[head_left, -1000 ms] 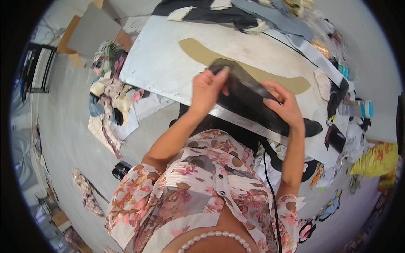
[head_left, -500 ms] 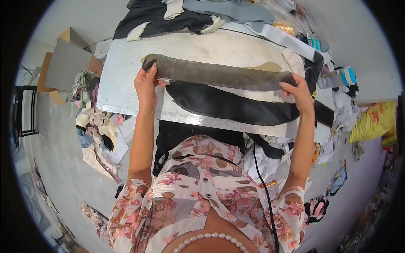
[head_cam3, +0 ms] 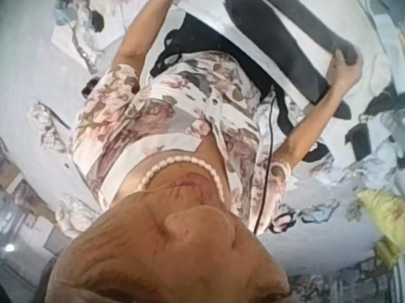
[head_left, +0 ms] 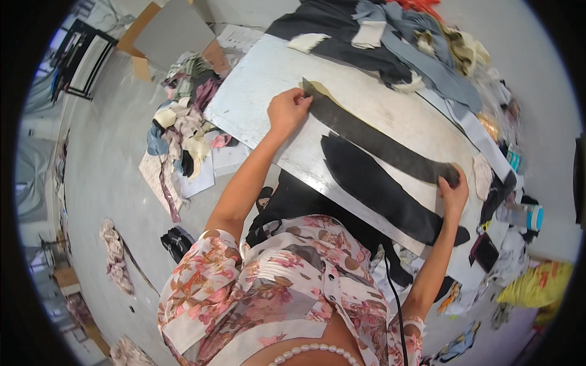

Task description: The person folds a black fabric piece on a white table, aligns it with a beige template, and then folds a beige fabric piece. The person handles the fabrics by hand without visible tools.

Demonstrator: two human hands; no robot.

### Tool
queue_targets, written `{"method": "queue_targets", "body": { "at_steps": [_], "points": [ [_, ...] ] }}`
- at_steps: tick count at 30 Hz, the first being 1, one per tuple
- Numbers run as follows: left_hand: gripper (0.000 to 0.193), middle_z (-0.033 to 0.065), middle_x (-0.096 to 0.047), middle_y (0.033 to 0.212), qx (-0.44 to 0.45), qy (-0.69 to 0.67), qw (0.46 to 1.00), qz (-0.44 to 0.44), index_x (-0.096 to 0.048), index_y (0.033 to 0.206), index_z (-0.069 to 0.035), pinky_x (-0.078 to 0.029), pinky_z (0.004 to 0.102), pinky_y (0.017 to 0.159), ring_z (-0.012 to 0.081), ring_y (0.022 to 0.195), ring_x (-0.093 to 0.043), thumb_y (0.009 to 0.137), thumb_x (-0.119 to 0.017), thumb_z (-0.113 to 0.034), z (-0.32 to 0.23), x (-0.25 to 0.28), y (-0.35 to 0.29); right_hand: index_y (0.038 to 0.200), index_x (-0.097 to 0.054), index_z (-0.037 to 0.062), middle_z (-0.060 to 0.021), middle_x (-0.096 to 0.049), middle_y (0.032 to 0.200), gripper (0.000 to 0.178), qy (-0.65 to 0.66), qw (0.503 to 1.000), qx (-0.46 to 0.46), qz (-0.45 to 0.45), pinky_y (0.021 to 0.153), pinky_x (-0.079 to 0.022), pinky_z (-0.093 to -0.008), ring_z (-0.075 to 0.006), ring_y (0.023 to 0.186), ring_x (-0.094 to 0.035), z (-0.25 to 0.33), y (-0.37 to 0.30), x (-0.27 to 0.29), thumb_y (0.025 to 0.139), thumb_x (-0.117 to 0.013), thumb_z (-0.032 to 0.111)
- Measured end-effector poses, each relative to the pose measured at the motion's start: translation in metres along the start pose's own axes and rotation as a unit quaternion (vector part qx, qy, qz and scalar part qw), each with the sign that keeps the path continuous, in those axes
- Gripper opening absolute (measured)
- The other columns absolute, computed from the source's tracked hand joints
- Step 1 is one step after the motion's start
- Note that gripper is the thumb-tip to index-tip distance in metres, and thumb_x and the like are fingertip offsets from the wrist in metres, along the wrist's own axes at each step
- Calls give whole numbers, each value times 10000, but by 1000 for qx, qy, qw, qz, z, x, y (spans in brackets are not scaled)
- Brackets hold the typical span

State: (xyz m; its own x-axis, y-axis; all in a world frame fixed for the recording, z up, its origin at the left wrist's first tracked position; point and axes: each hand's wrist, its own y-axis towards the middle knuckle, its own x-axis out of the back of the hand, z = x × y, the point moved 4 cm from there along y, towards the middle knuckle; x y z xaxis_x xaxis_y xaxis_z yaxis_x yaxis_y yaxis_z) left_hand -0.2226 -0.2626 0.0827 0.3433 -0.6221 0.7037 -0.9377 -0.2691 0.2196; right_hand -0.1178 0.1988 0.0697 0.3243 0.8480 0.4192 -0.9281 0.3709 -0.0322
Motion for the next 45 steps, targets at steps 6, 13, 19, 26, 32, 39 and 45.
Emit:
{"method": "queue_targets", "body": {
  "at_steps": [6,13,19,26,32,39,45],
  "points": [
    [280,25,-606,605,10,-1,1000,11,-649,751,-63,-425,336,531,173,547,-571,812,-721,-327,-2,3,9,1211,-591,48,-43,-638,888,458,9,999,-5,-31,476,-427,-213,-79,597,-553,0,1,2,776,-716,-22],
    [263,33,-646,636,-8,59,998,8,-684,786,-96,-456,348,536,206,586,-629,779,-752,-350,-1,2,18,1238,-577,56,-43,-640,893,495,-17,1000,11,-12,476,-430,-216,-70,614,-553,-9,6,-1,774,-737,0],
    [313,51,-661,666,-21,91,996,11,-709,918,-121,-479,363,554,219,618,-655,766,-769,-388,3,4,25,1240,-578,69,-37,-639,868,469,-36,999,11,-37,471,-428,-225,-80,609,-552,-5,1,4,815,-764,138],
    [334,39,-677,709,-4,116,992,45,-713,934,-143,-503,379,601,231,687,-676,769,-758,-429,10,3,31,1235,-566,44,3,-586,718,447,-22,996,11,-82,523,-464,-246,-88,607,-557,-25,12,11,811,-706,51],
    [347,27,-660,676,2,97,993,60,-708,920,-124,-487,356,581,210,637,-652,769,-763,-432,13,1,35,1261,-564,41,-48,-664,755,537,-146,982,-12,-119,703,-506,-325,-187,688,-645,-14,8,13,749,-722,71],
    [361,18,-654,673,-2,96,993,65,-707,923,-123,-480,348,574,189,627,-645,765,-768,-442,14,3,35,1305,-545,33,-57,-668,748,597,-162,979,-17,-125,715,-509,-329,-194,697,-649,-16,7,14,740,-733,76],
    [325,15,-651,655,23,74,995,69,-722,920,-133,-478,346,577,181,618,-639,787,-748,-428,15,2,36,1323,-513,-12,-43,-638,708,598,-79,988,-23,-129,592,-486,-282,-137,587,-594,-8,1,19,761,-714,28]
  ]
}}
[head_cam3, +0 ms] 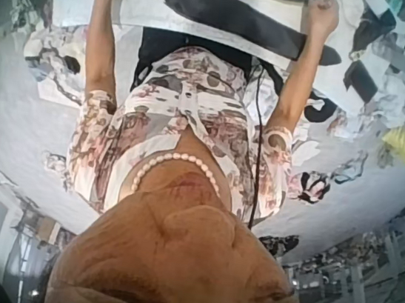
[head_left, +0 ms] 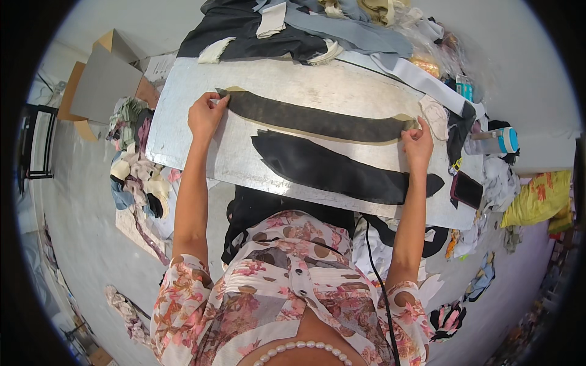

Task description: The person folds a black fabric piece on a white table, aligns it with a beige template, and then folds a beige fabric piece. The person handles the fabrics by hand without visible tools.

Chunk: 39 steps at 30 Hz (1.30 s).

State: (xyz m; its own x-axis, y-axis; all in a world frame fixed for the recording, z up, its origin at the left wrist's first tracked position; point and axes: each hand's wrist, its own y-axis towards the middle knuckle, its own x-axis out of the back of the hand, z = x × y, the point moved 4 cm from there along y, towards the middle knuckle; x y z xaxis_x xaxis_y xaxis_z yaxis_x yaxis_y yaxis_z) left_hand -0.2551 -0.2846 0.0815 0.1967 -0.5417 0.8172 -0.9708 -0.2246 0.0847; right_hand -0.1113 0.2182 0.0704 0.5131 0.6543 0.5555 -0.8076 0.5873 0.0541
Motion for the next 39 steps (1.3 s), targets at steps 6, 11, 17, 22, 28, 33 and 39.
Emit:
{"method": "queue_targets", "body": {
  "at_steps": [6,11,17,22,28,33,39],
  "points": [
    [231,17,-655,653,-20,-23,999,-21,-734,896,-159,-482,352,582,176,616,-642,808,-726,-372,7,0,-3,1341,-488,-21,-31,-614,681,608,3,1000,1,-23,509,-457,-259,-111,528,-558,6,1,1,774,-703,15],
    [186,51,-679,692,-53,12,998,-42,-735,888,-166,-502,382,606,239,660,-667,814,-710,-335,-1,-1,-7,1407,-428,29,-17,-603,690,694,-33,999,20,-26,468,-477,-275,-111,513,-551,-29,15,-2,772,-709,29],
    [231,67,-677,694,-57,-8,997,-43,-731,933,-137,-489,372,585,234,630,-655,849,-672,-344,-10,5,-15,1409,-427,11,-31,-584,731,641,33,999,-14,-3,397,-408,-245,-86,455,-488,-23,12,3,814,-661,-42],
    [229,77,-664,665,-74,10,995,-61,-728,931,-134,-479,376,567,250,604,-645,873,-655,-343,-15,2,-17,1401,-436,2,-26,-577,713,630,27,1000,-10,-1,400,-404,-241,-82,449,-490,-21,12,7,814,-660,-39],
    [251,60,-643,618,-123,43,988,-83,-716,898,-133,-466,378,535,245,569,-634,870,-671,-379,-22,1,-20,1427,-397,1,-22,-573,710,659,45,998,-36,8,375,-382,-235,-80,445,-496,-16,10,11,818,-650,-22],
    [266,52,-649,625,-113,62,990,-62,-705,900,-138,-475,380,548,242,586,-643,846,-694,-398,-22,1,-19,1394,-438,-31,-27,-583,691,642,3,1000,4,2,448,-435,-246,-87,488,-516,-19,10,12,792,-660,-12],
    [265,67,-667,652,-102,65,992,-38,-701,891,-135,-489,390,565,266,618,-663,823,-714,-391,-24,3,-18,1392,-439,-31,-33,-597,689,654,-21,1000,8,-10,455,-445,-255,-96,509,-541,-18,10,17,782,-672,-12]
  ]
}}
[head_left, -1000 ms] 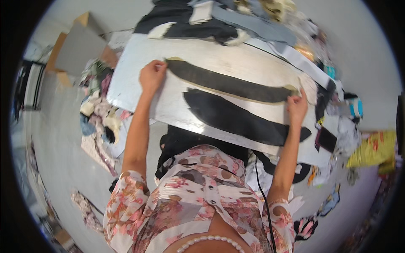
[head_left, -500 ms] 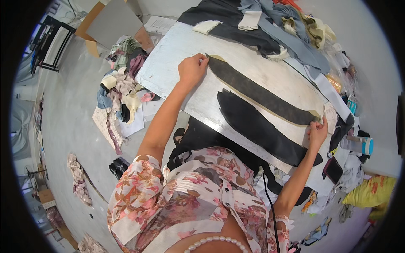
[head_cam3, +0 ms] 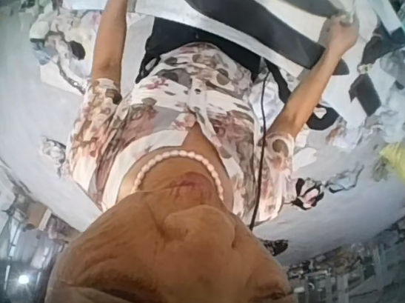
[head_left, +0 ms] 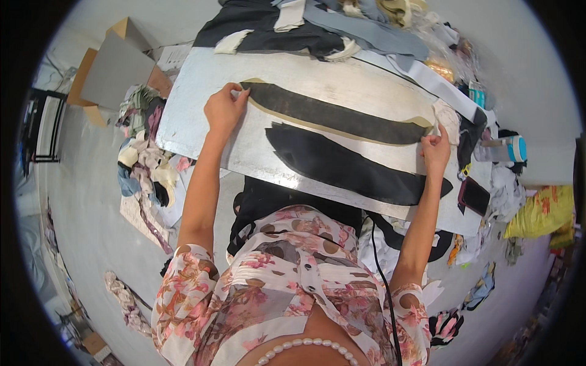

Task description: The person folds a black fabric piece on a white table, aligns it with a beige template, and then folds a beige fabric piece. The person handles the fabrics by hand without visible tools.

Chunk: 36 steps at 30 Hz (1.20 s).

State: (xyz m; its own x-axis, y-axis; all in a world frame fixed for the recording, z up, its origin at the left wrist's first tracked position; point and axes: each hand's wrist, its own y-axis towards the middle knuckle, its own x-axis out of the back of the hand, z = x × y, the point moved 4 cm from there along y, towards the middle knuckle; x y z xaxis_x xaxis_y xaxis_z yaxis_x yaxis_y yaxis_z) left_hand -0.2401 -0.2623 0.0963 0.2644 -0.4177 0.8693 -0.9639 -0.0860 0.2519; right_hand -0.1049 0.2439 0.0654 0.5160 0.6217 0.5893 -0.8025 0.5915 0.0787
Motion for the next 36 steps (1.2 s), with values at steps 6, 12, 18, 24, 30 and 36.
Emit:
{"method": "queue_targets", "body": {
  "at_steps": [6,12,18,24,30,36],
  "points": [
    [269,32,-631,608,9,-3,1000,5,-707,898,-137,-462,358,535,209,565,-628,815,-728,-392,1,1,0,1367,-475,-23,-43,-614,689,620,-11,1000,-1,-5,490,-456,-264,-108,509,-554,11,-3,-2,784,-685,-4],
    [271,28,-626,604,6,-15,1000,3,-707,894,-133,-456,348,533,199,562,-624,811,-734,-389,5,1,0,1359,-483,-29,-43,-620,689,616,-19,1000,-4,-6,494,-454,-267,-107,514,-557,16,-5,0,780,-690,-1],
    [283,23,-613,589,6,-21,1000,1,-709,898,-126,-455,343,533,191,547,-611,800,-745,-389,2,1,0,1374,-465,-33,-37,-608,679,632,-23,1000,-12,0,476,-441,-265,-105,500,-538,15,-4,2,782,-684,-7],
    [189,15,-621,660,-36,-95,994,-52,-721,966,-103,-443,312,538,123,543,-543,834,-749,-235,-1,10,-11,1362,-467,-43,-34,-605,681,605,19,1000,-16,18,453,-423,-248,-94,478,-519,15,-2,0,795,-676,-8],
    [198,62,-653,1035,-330,-97,939,-9,-696,959,-83,-526,361,791,259,954,-635,765,-737,-86,-47,18,-25,1367,-458,-41,-29,-602,689,608,18,999,-27,12,433,-411,-245,-84,481,-512,13,-3,3,799,-672,0],
    [223,73,-644,1070,-389,-47,915,95,-692,988,-54,-530,360,810,264,997,-622,766,-703,-40,-48,10,-29,1396,-423,-46,-16,-582,685,636,42,998,-34,24,423,-398,-230,-72,475,-495,9,-1,1,809,-662,-8]
  ]
}}
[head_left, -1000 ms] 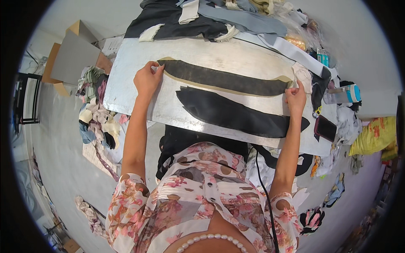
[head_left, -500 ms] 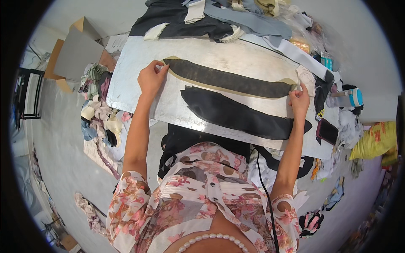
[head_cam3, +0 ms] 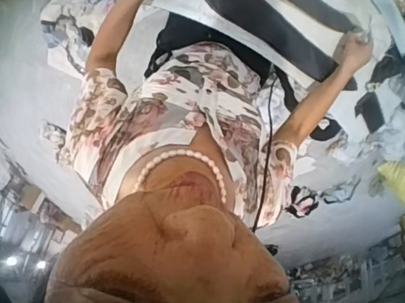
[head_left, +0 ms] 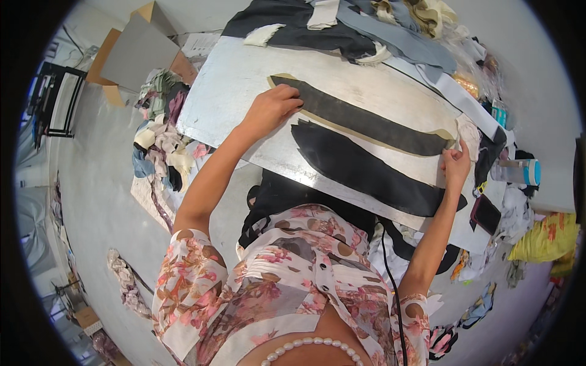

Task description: The person folds a black fabric piece on a white table, aligns it with a beige template, and then folds a beige fabric piece. The person handles the fabrics by hand without visible tools.

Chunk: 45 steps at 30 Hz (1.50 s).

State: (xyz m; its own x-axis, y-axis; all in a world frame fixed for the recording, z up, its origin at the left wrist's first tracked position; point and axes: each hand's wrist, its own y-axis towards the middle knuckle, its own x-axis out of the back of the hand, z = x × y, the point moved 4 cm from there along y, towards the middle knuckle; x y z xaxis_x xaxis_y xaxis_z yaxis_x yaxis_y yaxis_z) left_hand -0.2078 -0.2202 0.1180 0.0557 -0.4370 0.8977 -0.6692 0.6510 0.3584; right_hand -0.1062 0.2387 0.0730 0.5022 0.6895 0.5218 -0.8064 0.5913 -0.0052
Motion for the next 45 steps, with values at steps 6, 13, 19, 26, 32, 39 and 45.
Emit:
{"method": "queue_targets", "body": {
  "at_steps": [6,13,19,26,32,39,45],
  "points": [
    [197,73,-640,1057,-39,47,998,-13,-678,949,-39,-527,343,782,251,981,-624,754,-677,-60,-1,-6,0,1405,-424,-27,-14,-590,708,639,2,1000,-5,1,393,-368,-229,-74,457,-490,-8,4,3,811,-661,-12],
    [254,78,-633,1141,-16,66,995,-69,-658,1000,-47,-527,357,814,261,1022,-622,746,-654,-43,3,-6,-8,1411,-416,-32,-9,-582,701,634,7,1000,-4,2,398,-365,-221,-64,457,-478,-8,5,1,822,-648,-27],
    [270,76,-650,1120,-3,66,994,-92,-664,1001,-55,-531,362,807,271,995,-636,732,-665,-40,-2,4,-15,1412,-407,-44,-9,-577,696,632,5,1000,-4,6,413,-378,-218,-64,464,-474,-7,4,1,826,-645,-31],
    [222,71,-663,1079,-1,48,996,-82,-676,1009,-58,-534,355,771,258,954,-643,794,-708,-105,4,5,-9,1399,-418,-41,-8,-589,715,620,34,999,-4,10,417,-383,-215,-59,503,-495,-15,6,2,827,-656,-36],
    [343,97,-638,1179,19,-61,994,-92,-659,1141,-84,-503,364,889,289,1078,-607,808,-731,-129,-10,6,21,1402,-467,30,-2,-605,818,624,132,979,156,-6,696,-462,-205,-59,742,-553,47,-19,3,817,-668,-54],
    [605,96,-621,1196,-33,-364,931,-2,-569,1318,-106,-428,366,978,250,1147,-551,784,-798,-274,-82,-24,109,1414,-429,-28,-44,-629,883,678,243,930,274,27,846,-483,-255,-103,864,-597,169,-95,26,777,-641,-123],
    [277,-15,-617,741,-16,-360,903,233,-677,935,-35,-438,255,658,77,726,-529,785,-814,-222,-76,-23,118,1420,-399,-52,-88,-638,954,622,356,896,259,-64,721,-526,-247,-113,811,-612,145,-104,86,833,-592,-120]
  ]
}}
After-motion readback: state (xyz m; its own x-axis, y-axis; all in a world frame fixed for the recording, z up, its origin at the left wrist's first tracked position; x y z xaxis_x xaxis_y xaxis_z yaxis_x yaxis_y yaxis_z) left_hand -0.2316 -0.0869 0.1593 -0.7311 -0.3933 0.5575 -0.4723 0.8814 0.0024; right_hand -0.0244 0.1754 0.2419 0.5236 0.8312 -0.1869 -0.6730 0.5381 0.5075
